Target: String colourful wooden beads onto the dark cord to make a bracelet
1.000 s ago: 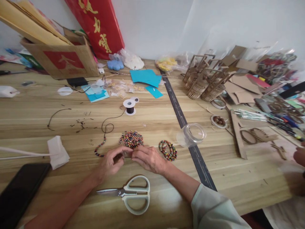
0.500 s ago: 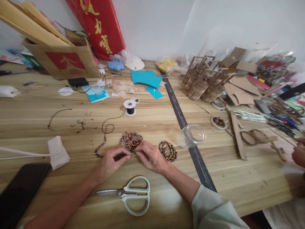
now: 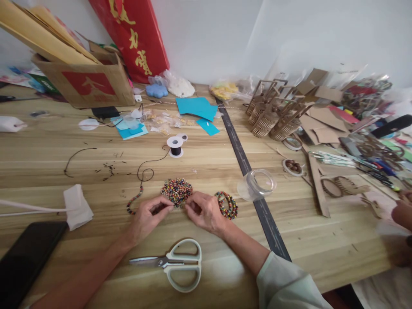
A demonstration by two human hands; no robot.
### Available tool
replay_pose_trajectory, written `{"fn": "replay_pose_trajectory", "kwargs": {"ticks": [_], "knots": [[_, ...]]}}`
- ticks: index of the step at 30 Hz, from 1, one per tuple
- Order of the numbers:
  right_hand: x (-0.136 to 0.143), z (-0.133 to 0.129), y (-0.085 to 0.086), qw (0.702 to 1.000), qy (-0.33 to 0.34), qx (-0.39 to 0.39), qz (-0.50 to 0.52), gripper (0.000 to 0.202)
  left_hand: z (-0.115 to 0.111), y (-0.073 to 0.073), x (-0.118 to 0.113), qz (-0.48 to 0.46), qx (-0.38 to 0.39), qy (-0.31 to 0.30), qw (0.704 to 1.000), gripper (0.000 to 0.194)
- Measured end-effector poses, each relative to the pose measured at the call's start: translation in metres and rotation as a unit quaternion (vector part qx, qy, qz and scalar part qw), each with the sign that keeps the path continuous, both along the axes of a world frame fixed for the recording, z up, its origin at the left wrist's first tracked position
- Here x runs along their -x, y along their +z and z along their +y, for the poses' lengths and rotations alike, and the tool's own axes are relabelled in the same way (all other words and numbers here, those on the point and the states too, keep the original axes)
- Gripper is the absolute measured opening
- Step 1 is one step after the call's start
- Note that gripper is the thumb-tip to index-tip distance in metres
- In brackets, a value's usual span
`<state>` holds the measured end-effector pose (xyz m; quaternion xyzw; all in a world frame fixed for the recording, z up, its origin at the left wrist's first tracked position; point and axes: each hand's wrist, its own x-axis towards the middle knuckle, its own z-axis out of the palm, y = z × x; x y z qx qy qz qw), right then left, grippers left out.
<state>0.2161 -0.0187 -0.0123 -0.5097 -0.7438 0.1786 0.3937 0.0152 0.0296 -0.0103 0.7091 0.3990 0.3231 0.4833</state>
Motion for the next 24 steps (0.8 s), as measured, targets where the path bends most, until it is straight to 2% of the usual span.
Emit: {"fn": "replay_pose_trajectory", "kwargs": {"ticks": [5,13,24], "knots": [[0.0001,-0.001,-0.005,0.995,0.008,-0.022,-0.095,0.006,0.0005,-0.0032,0.0013,0.007,0.021,0.005,1.0,0.014],[0.0018,-0.0025,-0.0035,0.978,-0.025,-0.025,-0.206,0.008,0.0005,0.0029,-0.0003,0.009,0.004,0.007,1.0,0.014],[-0.0012,-0.0014,-0.01,0.984,0.019,-0.046,-0.17,0.011,0.0005,0.0023,-0.0014,0.004,-0.006,0.005,1.0,0.012]]}}
